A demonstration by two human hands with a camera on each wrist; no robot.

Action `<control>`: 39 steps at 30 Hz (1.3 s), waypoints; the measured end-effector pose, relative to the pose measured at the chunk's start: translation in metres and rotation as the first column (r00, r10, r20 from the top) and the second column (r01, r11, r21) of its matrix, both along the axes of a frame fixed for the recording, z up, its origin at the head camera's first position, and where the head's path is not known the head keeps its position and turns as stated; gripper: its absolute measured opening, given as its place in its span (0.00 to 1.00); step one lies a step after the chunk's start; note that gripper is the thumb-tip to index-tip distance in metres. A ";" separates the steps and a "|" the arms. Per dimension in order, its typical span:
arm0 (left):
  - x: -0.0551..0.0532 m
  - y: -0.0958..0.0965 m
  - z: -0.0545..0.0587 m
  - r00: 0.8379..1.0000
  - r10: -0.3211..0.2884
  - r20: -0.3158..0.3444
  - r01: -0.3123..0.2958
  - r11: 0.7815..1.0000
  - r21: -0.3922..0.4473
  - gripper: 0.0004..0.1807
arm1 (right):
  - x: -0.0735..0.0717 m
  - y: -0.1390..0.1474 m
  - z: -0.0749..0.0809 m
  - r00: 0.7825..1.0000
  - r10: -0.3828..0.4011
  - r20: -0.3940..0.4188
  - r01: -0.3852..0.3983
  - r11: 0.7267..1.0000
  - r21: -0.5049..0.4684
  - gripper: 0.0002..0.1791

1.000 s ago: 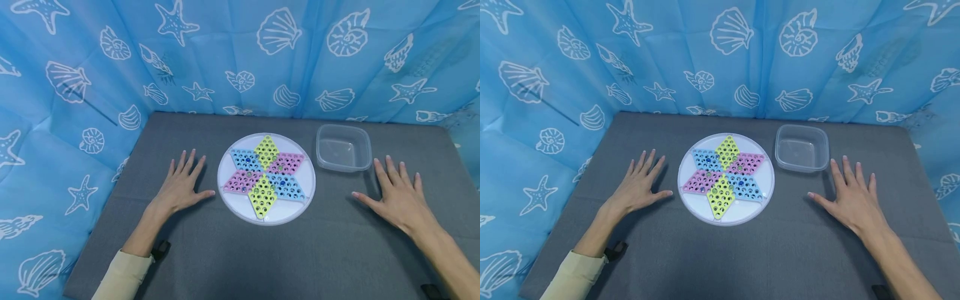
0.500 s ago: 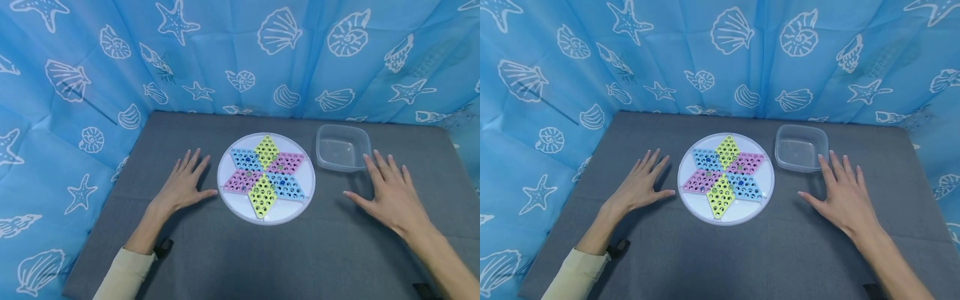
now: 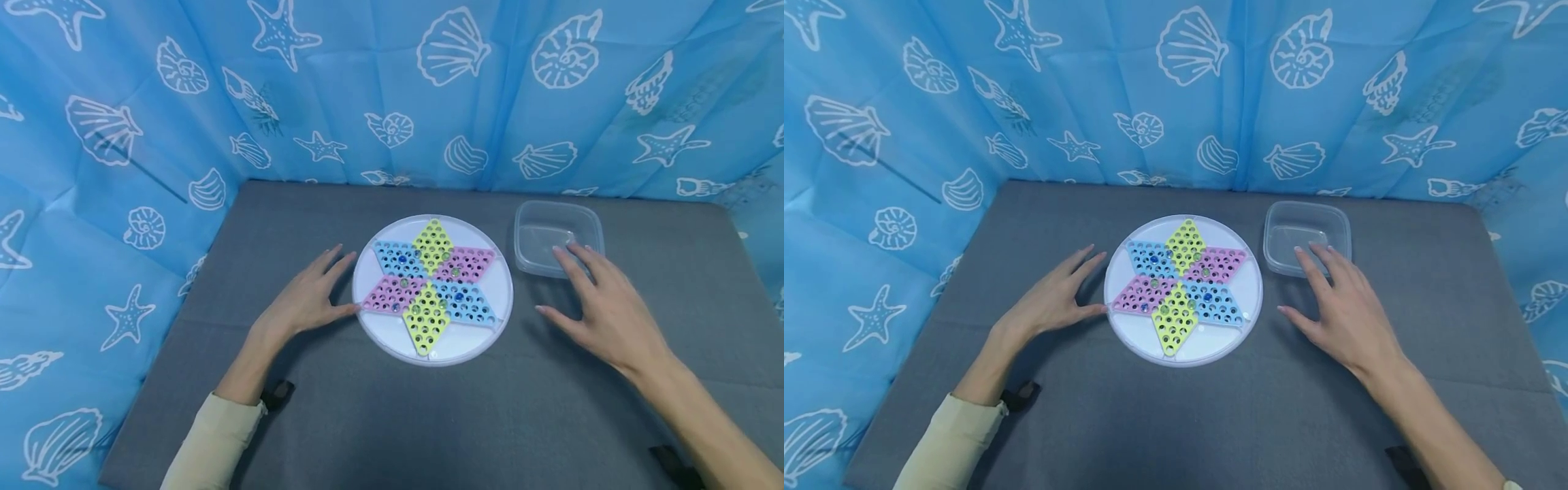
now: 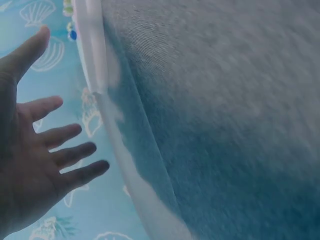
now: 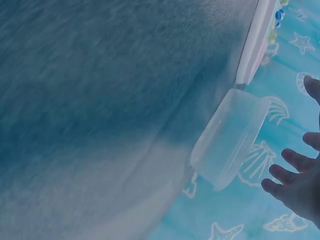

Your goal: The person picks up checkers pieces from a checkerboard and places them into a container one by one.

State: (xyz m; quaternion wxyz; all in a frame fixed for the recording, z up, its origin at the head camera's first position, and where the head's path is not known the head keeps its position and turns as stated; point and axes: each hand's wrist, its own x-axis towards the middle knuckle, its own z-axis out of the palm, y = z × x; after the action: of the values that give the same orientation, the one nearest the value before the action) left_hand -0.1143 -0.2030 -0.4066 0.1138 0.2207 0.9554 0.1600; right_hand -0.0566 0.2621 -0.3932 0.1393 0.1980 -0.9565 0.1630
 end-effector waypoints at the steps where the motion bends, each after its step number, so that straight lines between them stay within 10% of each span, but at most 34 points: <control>1: -0.001 0.001 0.000 1.000 0.001 0.009 -0.001 1.000 0.014 0.53 | -0.001 -0.002 0.000 1.000 0.011 -0.008 -0.011 1.000 -0.011 0.59; 19: -0.015 0.012 -0.009 0.990 0.030 0.140 -0.046 0.993 0.112 0.42 | -0.009 -0.037 -0.017 0.992 0.124 0.014 -0.122 0.987 -0.103 0.42; 39: -0.032 0.015 -0.013 0.975 0.039 0.218 -0.085 0.975 0.205 0.37 | -0.026 -0.061 -0.025 0.931 0.202 0.305 -0.122 0.957 -0.262 0.27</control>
State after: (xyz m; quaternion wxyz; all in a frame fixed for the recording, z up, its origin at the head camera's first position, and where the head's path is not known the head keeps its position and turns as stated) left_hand -0.1467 -0.1876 -0.4191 0.1857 0.1832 0.9216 0.2874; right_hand -0.0822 0.2009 -0.4181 -0.0134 0.2285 -0.9199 0.3184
